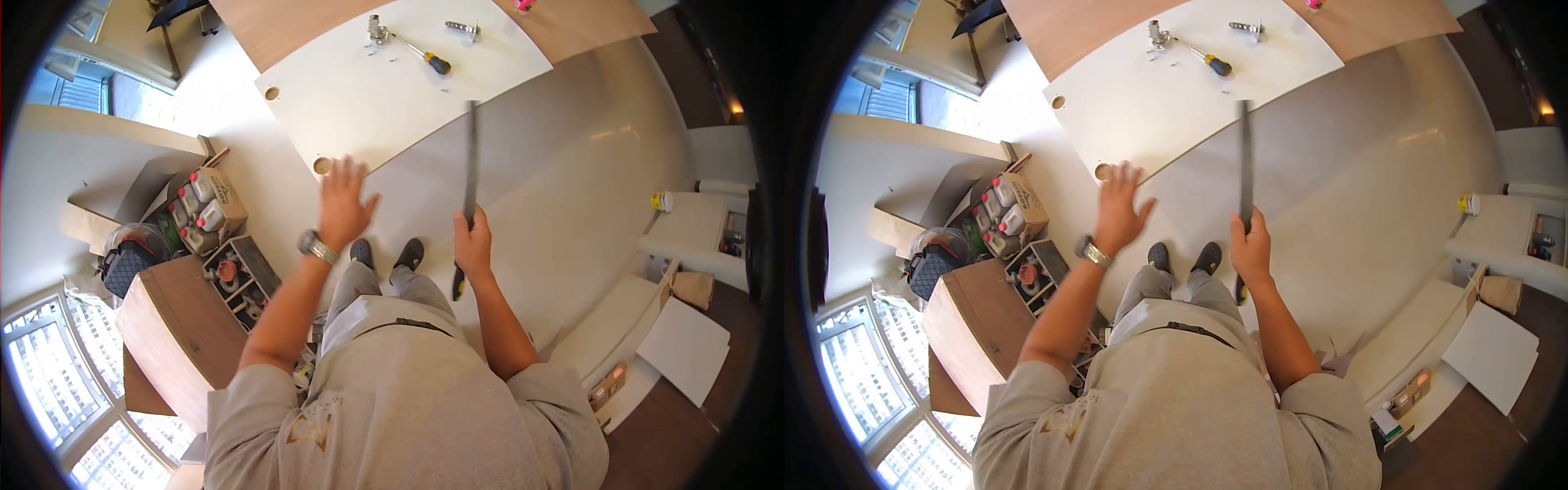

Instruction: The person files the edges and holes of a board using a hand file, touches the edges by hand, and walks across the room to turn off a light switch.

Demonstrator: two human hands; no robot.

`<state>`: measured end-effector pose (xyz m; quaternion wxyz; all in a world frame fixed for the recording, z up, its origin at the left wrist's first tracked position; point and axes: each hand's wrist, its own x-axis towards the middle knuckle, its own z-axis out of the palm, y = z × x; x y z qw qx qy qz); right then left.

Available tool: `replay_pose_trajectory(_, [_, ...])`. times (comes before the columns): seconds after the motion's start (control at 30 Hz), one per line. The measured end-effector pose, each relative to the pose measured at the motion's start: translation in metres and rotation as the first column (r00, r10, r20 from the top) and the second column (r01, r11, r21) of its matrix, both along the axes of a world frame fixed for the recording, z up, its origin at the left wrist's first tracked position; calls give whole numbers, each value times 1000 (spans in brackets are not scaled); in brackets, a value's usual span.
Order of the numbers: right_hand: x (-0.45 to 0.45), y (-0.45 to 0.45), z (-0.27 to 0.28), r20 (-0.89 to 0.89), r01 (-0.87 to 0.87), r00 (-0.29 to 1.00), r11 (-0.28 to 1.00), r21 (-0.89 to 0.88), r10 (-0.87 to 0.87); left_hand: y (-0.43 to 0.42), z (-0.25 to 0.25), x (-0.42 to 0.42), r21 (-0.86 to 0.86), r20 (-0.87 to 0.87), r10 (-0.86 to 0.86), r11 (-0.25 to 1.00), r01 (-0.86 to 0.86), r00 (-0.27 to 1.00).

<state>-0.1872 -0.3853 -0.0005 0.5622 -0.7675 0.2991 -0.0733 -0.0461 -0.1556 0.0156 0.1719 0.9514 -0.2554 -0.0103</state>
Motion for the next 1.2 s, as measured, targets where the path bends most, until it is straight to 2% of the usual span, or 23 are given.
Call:
replay_pose_trajectory(0.03, [-1,3,4,54,-79,994,976,-201,92,14,-2,19,95,-47,0,995,5,999])
replay_pose_trajectory(0.07, [-3,6,2,69,-114,988,951,-288,139,24,-1,34,186,-87,4,983,13,996])
replay_pose_trajectory(0.13, [-6,11,-2,87,-169,968,870,-464,234,36,-1,46,157,-109,-23,987,40,994])
replay_pose_trajectory(0.17, [-9,13,-2,-10,-254,961,867,-428,277,40,-3,50,142,-125,-39,988,56,991])
replay_pose_trajectory(0.27, [-16,27,-11,-89,-323,942,801,-504,324,46,-14,50,97,-152,-63,992,79,986])
replay_pose_trajectory(0.37, [7,31,-22,-169,-330,942,722,-608,289,48,-15,53,108,-146,-79,990,96,986])
replay_pose_trajectory(0.43, [63,23,-21,-139,-260,964,700,-665,226,49,-14,55,88,-160,-97,990,112,982])
replay_pose_trajectory(0.53, [107,12,-22,-61,-165,983,696,-698,172,56,-9,55,90,-184,-134,984,153,974])
replay_pose_trajectory(0.73, [-2,53,-16,-128,-222,975,775,-592,181,62,-9,65,69,-229,-178,978,198,957])
replay_pose_trajectory(0.83, [55,34,-37,-74,-165,984,689,-706,160,65,-7,66,69,-251,-187,975,210,950])
replay_pose_trajectory(0.93, [98,19,-24,-57,-145,987,703,-697,148,67,-1,66,92,-268,-211,966,243,940])
replay_pose_trajectory(1.07, [21,51,-12,-176,-237,971,736,-634,162,77,-10,65,53,-225,-245,963,263,943])
replay_pose_trajectory(1.2, [38,60,-19,-148,-202,979,742,-640,139,81,-15,59,2,-197,-251,967,256,948])
